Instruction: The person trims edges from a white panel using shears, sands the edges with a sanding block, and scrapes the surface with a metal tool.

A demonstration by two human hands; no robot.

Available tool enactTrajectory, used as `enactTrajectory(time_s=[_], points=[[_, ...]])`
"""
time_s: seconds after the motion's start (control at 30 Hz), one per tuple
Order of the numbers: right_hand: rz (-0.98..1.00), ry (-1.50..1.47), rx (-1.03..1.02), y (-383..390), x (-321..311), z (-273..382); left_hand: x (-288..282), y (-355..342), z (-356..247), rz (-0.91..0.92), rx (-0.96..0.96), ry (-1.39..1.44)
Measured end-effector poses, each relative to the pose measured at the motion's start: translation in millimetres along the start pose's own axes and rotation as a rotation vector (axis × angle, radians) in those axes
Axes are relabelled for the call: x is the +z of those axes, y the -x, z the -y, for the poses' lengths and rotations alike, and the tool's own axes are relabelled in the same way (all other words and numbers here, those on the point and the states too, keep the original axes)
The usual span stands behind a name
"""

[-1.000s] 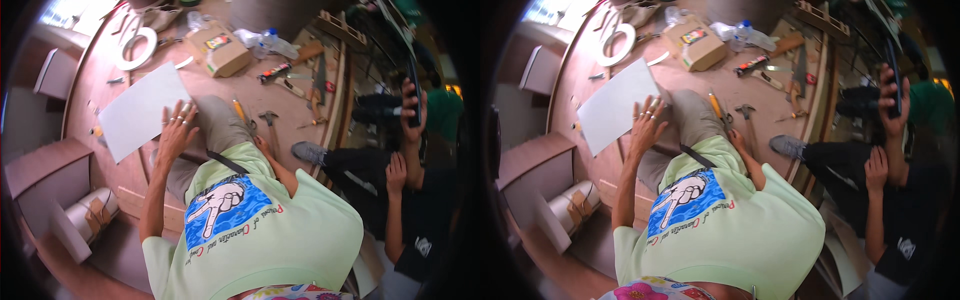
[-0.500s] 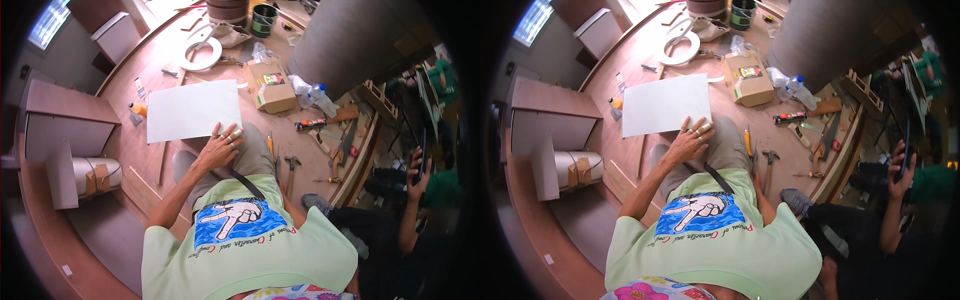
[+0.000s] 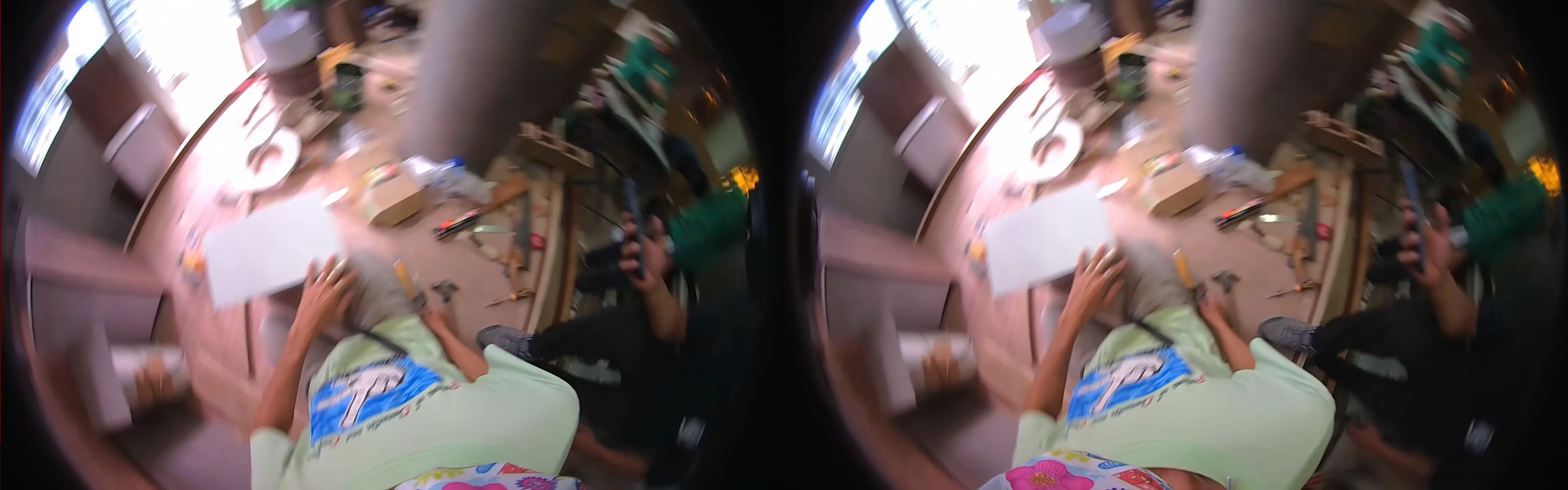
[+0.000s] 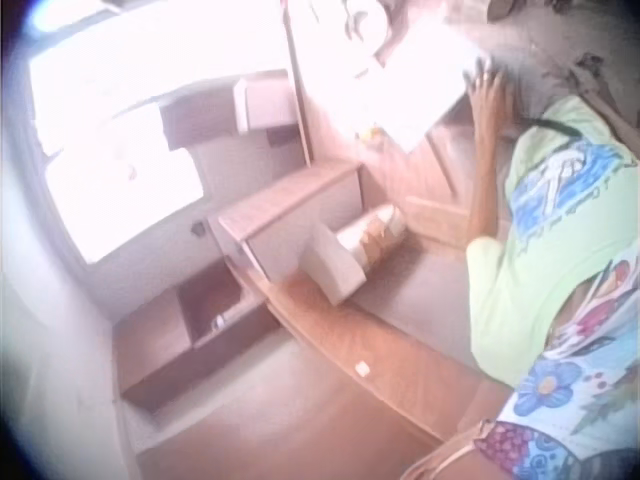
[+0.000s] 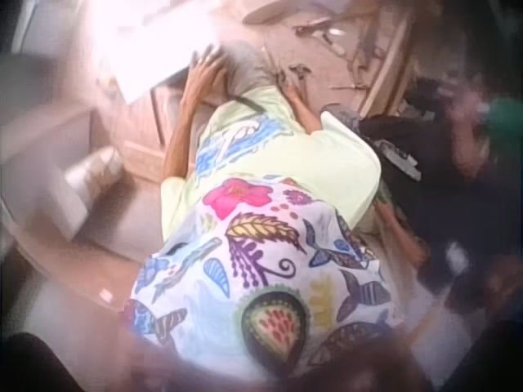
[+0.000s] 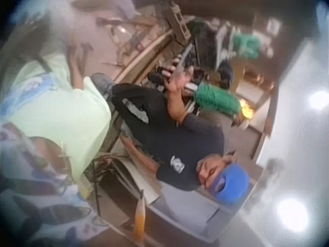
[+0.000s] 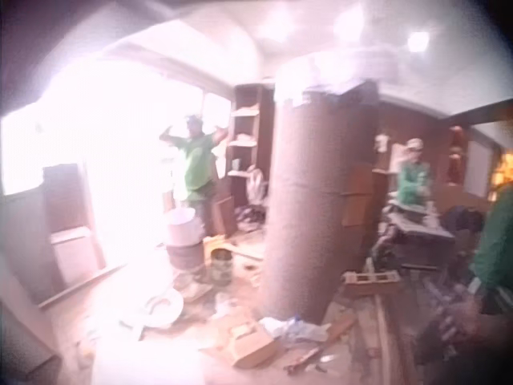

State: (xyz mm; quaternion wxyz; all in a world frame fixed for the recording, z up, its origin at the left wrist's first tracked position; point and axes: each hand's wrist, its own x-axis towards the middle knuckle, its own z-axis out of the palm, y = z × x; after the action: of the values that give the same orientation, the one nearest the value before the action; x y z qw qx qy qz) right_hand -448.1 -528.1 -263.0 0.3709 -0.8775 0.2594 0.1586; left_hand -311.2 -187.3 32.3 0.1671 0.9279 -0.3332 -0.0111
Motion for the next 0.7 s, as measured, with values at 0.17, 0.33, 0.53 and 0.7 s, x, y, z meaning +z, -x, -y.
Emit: enactTrajectory(time_s=[0.17, 0.33, 0.53, 0.7], points=[[-0.128, -0.122, -0.097, -34.2, -49.1, 93.3, -13.0, -7.9, -3.7, -0.044, -0.006, 0.039], [-0.275, -0.769, -0.529, -2.7, -114.2, 240.4, -58.1, -39.5, -50.1, -0.226, 0.036, 0.209], [0.698, -1.583, -0.402, 67.0, -144.2, 382.9, -67.6, -79.2, -74.1, -0.458, 0.204, 0.204], [1.039, -1.761, -0.485, 70.4, -178.4, 385.6, -48.6, -67.2, -6.7, -0.465, 0.043, -0.048]])
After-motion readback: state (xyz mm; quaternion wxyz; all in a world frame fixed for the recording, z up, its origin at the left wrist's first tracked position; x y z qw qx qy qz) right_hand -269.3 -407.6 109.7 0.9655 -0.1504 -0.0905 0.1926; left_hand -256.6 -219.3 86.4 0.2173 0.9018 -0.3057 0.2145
